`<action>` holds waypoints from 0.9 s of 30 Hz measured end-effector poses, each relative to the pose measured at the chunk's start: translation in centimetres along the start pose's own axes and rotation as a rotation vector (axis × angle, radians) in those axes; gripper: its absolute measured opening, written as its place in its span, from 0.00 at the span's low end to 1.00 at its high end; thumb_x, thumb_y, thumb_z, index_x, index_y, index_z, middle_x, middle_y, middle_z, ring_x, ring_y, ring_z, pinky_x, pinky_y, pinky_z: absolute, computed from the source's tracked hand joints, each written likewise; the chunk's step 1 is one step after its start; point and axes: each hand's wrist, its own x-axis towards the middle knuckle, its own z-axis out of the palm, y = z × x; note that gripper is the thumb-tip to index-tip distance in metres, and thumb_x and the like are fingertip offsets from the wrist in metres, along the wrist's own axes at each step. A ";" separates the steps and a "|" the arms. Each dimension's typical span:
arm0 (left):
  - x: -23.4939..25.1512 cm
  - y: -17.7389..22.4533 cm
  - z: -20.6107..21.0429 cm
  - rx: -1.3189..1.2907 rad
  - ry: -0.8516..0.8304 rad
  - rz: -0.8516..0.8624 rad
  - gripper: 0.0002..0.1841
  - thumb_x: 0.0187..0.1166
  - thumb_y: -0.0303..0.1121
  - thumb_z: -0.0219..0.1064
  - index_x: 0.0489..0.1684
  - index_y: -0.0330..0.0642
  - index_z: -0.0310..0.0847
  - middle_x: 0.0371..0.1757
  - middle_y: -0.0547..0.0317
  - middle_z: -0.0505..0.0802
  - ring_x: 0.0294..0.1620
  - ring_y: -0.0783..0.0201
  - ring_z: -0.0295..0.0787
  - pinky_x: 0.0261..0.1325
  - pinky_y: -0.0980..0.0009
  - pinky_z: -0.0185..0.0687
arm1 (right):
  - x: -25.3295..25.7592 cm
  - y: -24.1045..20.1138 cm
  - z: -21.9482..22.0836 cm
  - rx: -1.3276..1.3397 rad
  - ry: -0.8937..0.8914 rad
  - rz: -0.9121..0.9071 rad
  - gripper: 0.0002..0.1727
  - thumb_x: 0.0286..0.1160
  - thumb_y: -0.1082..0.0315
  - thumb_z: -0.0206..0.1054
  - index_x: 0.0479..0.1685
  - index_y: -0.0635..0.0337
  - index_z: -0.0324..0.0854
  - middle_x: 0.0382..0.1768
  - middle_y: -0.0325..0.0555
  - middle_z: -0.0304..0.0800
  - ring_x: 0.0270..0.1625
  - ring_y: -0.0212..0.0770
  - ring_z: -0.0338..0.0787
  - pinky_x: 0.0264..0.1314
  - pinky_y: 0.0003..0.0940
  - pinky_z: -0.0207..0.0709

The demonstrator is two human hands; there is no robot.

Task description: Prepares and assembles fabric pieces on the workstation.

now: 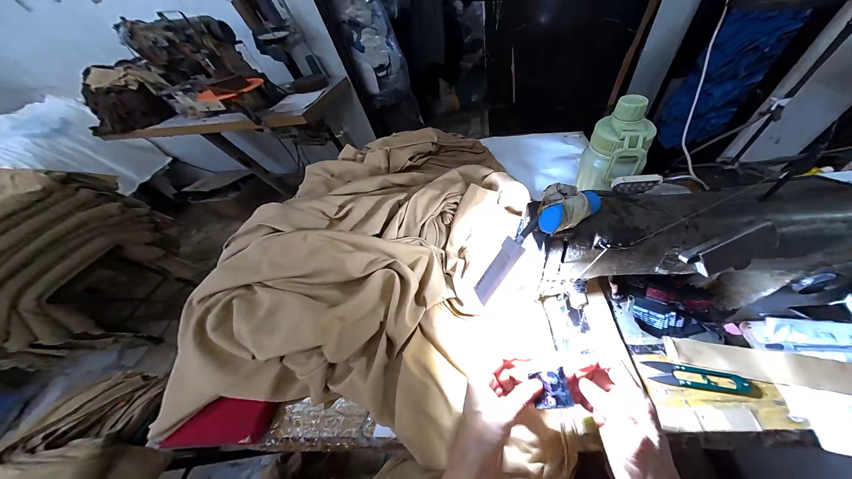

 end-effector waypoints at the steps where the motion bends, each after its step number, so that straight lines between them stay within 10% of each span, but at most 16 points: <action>1: 0.1 -0.1 -0.1 0.011 0.007 0.014 0.16 0.65 0.17 0.73 0.52 0.28 0.84 0.36 0.58 0.96 0.38 0.70 0.94 0.46 0.74 0.91 | 0.2 0.1 -0.1 -0.015 0.000 -0.013 0.11 0.72 0.78 0.60 0.52 0.65 0.77 0.42 0.38 0.92 0.44 0.32 0.93 0.48 0.29 0.89; 7: 0.1 -0.6 -0.1 0.017 -0.039 0.060 0.15 0.66 0.17 0.71 0.53 0.28 0.85 0.38 0.59 0.96 0.38 0.72 0.93 0.46 0.75 0.91 | 0.8 0.5 0.6 -0.183 0.085 -0.043 0.21 0.52 0.81 0.76 0.48 0.67 0.78 0.36 0.35 0.92 0.38 0.26 0.92 0.41 0.21 0.89; 18: -0.2 -0.4 0.6 0.065 0.029 -0.010 0.07 0.66 0.19 0.72 0.39 0.34 0.84 0.30 0.67 0.93 0.33 0.76 0.91 0.42 0.78 0.89 | 1.3 1.2 0.5 -0.218 0.152 0.022 0.20 0.50 0.81 0.75 0.46 0.66 0.79 0.30 0.32 0.92 0.33 0.23 0.90 0.38 0.18 0.86; 27: -1.0 -2.4 0.3 0.136 -0.144 0.210 0.16 0.66 0.16 0.73 0.54 0.27 0.86 0.52 0.57 0.96 0.47 0.72 0.95 0.54 0.74 0.92 | 1.4 2.0 0.3 -0.211 0.168 0.050 0.17 0.53 0.79 0.76 0.45 0.65 0.81 0.30 0.32 0.90 0.32 0.24 0.89 0.36 0.18 0.85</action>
